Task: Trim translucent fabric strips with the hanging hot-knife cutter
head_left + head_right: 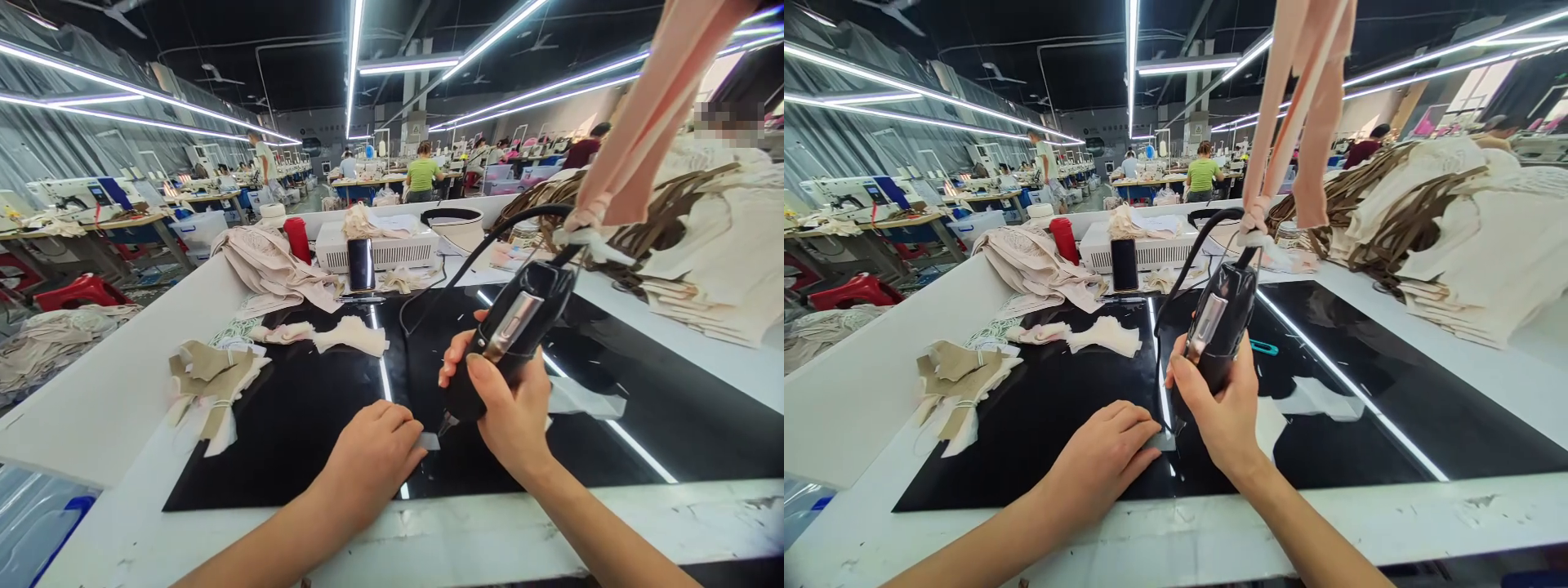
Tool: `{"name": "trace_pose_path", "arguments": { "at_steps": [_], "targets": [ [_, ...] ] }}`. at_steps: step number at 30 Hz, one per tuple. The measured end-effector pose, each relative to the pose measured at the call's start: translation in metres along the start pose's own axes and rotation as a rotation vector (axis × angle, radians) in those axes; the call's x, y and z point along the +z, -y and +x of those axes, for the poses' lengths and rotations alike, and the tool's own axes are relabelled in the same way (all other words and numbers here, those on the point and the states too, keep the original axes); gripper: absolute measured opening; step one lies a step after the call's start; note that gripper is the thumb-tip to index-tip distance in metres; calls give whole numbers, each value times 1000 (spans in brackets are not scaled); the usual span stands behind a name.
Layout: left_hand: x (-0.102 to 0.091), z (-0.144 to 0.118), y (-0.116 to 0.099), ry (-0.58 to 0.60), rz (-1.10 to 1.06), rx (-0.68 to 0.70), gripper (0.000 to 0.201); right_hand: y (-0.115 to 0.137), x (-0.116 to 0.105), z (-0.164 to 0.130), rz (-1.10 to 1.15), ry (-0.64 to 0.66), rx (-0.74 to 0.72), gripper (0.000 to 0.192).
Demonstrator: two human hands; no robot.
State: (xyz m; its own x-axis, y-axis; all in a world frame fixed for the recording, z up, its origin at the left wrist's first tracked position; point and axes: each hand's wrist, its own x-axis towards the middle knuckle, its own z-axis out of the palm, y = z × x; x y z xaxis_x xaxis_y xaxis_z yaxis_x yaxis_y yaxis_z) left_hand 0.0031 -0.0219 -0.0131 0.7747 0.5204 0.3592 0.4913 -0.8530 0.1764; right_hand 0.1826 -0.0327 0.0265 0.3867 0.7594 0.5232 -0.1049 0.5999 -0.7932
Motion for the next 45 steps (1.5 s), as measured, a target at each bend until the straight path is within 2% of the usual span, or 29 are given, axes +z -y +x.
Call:
{"name": "trace_pose_path", "arguments": {
  "at_steps": [5, 10, 19, 22, 27, 36, 39, 42, 45],
  "targets": [
    [10, 0, -2, -52, 14, 16, 16, -1, 2, 0, 7, -19, 10, 39],
    [12, -1, -2, -62, 16, 20, 17, -1, 4, -1, 8, -23, 23, 39],
    [13, -2, -2, -94, 28, 42, 25, 0, 5, -3, -35, -8, 13, 28],
    [13, -3, -3, -109, 26, 40, 24, 2, 4, -3, -30, -14, 21, 31],
    [13, -3, -3, -116, 30, 40, 18, 6, 0, -7, 18, -14, 51, 46],
    [14, -1, -3, -104, 19, 34, 11, 4, 0, -12, 7, -9, 49, 41],
    [5, -3, -3, -91, -48, 25, 8, 6, -2, -11, 6, 15, 64, 42],
    [-13, -16, 3, -80, -96, -11, 20, 14, -4, -9, -28, 31, 58, 45],
    [-33, -39, 14, -24, -90, -117, 31, 25, 0, -6, -188, 36, 17, 39]
  ]
}}
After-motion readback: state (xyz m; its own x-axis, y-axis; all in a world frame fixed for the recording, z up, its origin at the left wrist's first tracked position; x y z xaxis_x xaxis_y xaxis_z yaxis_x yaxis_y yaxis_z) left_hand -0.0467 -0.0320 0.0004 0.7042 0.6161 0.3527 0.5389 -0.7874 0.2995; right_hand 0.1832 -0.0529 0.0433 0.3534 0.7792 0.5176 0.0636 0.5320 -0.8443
